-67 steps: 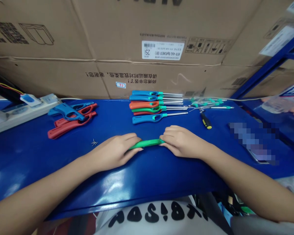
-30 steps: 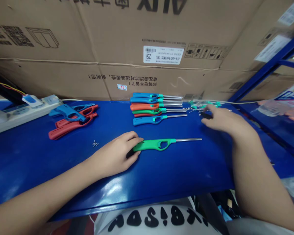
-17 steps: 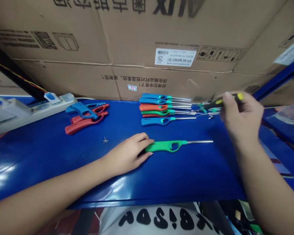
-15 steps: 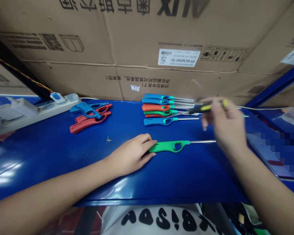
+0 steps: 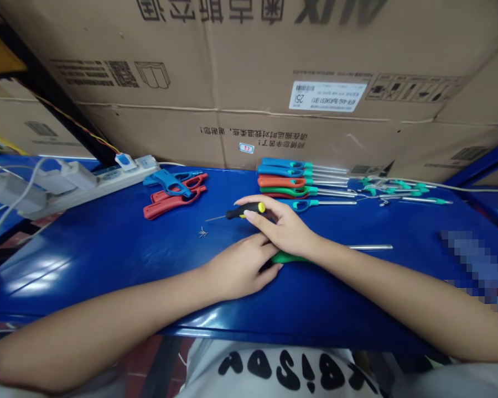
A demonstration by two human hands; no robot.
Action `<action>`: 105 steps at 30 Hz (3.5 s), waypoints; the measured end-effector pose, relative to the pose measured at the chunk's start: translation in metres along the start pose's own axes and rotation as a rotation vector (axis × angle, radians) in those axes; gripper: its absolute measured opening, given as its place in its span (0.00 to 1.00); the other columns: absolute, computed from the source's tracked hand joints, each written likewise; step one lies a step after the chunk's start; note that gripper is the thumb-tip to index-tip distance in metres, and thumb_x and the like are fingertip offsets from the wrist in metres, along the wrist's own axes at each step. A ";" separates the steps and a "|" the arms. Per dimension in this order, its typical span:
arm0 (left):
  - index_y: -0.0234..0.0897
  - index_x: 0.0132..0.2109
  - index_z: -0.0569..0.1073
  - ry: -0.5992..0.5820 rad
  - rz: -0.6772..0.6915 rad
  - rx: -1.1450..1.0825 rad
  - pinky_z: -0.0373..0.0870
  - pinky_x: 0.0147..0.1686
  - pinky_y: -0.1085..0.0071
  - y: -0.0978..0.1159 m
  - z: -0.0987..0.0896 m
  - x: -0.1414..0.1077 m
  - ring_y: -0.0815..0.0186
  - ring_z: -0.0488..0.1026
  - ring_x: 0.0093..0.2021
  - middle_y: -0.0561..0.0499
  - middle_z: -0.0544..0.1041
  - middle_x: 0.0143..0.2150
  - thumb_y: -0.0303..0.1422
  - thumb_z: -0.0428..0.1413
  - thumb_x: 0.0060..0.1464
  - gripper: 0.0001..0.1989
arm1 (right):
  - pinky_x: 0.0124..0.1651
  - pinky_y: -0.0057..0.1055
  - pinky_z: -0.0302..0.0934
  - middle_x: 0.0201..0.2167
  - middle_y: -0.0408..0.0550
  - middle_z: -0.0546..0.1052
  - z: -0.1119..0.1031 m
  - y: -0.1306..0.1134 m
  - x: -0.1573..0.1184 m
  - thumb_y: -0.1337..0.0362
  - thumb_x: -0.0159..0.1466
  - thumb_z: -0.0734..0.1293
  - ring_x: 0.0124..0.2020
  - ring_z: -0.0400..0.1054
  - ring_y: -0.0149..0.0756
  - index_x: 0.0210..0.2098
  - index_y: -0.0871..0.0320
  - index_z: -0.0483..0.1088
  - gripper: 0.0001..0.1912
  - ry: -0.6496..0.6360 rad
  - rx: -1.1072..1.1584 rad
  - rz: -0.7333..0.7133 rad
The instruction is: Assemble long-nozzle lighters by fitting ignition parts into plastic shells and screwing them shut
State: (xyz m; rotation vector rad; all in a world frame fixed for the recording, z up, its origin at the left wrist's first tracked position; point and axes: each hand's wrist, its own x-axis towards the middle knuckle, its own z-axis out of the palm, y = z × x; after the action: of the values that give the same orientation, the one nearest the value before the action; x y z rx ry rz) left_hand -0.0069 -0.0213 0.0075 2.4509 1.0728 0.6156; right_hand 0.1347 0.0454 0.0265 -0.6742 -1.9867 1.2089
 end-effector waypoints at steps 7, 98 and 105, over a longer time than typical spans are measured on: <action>0.32 0.50 0.76 -0.031 -0.001 -0.023 0.77 0.50 0.55 -0.003 0.000 0.000 0.52 0.78 0.48 0.38 0.79 0.48 0.31 0.56 0.63 0.12 | 0.53 0.36 0.64 0.48 0.45 0.77 0.011 0.004 0.009 0.59 0.70 0.63 0.50 0.70 0.37 0.50 0.52 0.71 0.11 -0.034 0.024 -0.012; 0.39 0.49 0.78 0.470 -0.023 -0.282 0.76 0.37 0.82 -0.011 -0.009 0.009 0.74 0.80 0.34 0.55 0.83 0.37 0.27 0.64 0.58 0.12 | 0.24 0.32 0.57 0.22 0.44 0.69 -0.077 -0.009 -0.056 0.56 0.65 0.68 0.22 0.62 0.31 0.30 0.54 0.78 0.12 0.679 0.288 0.107; 0.39 0.48 0.78 0.388 -0.108 -0.349 0.75 0.33 0.81 -0.006 -0.007 0.009 0.73 0.78 0.31 0.56 0.83 0.35 0.27 0.63 0.58 0.10 | 0.24 0.31 0.68 0.40 0.44 0.73 -0.079 -0.024 -0.059 0.58 0.66 0.69 0.25 0.70 0.30 0.41 0.52 0.74 0.07 0.356 0.266 0.053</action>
State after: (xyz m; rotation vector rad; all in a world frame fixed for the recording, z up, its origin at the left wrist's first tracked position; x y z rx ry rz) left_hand -0.0085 -0.0091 0.0125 2.0054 1.1164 1.1685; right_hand 0.2313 0.0344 0.0560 -0.7499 -1.4935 1.2570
